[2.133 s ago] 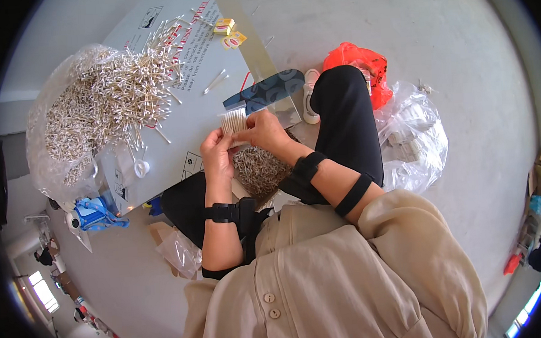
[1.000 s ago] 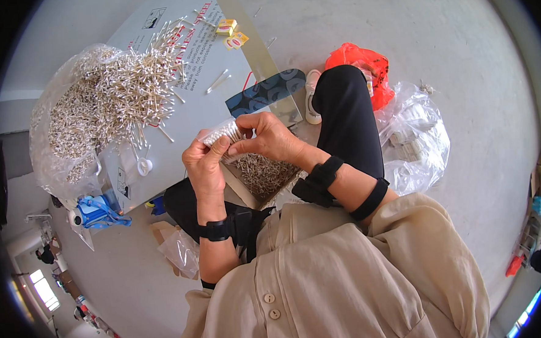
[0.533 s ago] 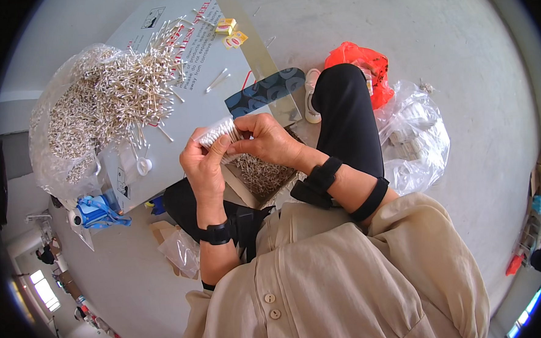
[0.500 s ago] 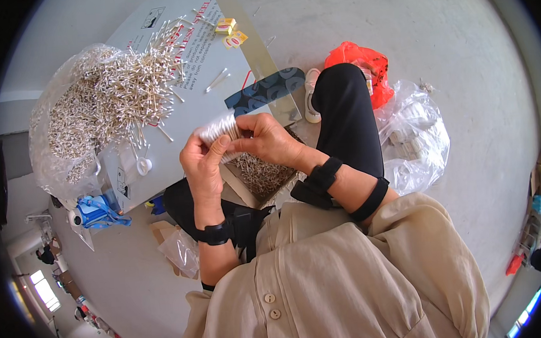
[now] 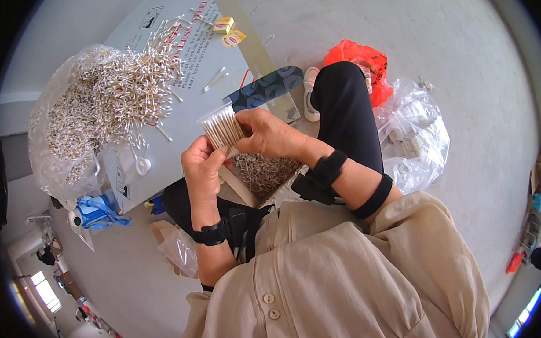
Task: Packing cotton swabs into small plastic containers for distribution.
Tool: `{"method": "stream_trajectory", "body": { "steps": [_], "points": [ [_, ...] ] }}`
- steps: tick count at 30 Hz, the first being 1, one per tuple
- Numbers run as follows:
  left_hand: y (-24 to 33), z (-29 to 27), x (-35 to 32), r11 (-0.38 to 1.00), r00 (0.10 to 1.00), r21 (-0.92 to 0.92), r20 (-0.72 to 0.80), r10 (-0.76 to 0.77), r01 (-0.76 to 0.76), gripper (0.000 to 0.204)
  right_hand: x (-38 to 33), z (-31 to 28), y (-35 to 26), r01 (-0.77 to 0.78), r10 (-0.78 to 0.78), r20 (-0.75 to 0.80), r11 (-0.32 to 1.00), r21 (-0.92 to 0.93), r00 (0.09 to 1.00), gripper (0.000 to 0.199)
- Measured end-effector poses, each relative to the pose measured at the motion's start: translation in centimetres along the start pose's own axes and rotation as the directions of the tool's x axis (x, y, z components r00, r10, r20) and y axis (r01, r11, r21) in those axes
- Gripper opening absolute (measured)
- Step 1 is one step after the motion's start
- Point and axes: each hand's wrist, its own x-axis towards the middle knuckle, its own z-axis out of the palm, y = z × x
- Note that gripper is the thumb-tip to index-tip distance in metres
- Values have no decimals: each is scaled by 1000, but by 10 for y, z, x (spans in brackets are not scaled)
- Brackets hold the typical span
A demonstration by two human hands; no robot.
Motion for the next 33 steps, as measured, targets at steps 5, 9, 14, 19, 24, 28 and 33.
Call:
{"method": "stream_trajectory", "body": {
  "steps": [5,9,14,19,24,28,33],
  "points": [
    [2,-8,1,992,994,-101,84,-68,76,17,0,-2,11,-22,20,25,995,97,999,25],
    [-5,-12,-1,997,992,-46,109,-57,62,20,-2,2,17,24,-22,-11,983,181,1000,24],
    [-6,-5,-3,992,992,-98,106,-72,82,23,-5,2,16,21,-20,-6,964,264,1000,26],
    [-6,6,-3,966,969,107,-43,243,-237,19,-8,7,8,158,-171,-82,977,-144,982,29],
    [13,9,-6,764,826,361,35,563,-535,21,-11,1,3,-13,56,-170,969,246,984,22],
    [22,13,-9,288,618,720,241,748,-631,31,-17,5,3,-218,203,100,716,663,974,33],
    [14,21,-12,680,726,398,-51,686,-616,43,-16,5,-12,-101,83,57,845,524,995,24]
  ]
}}
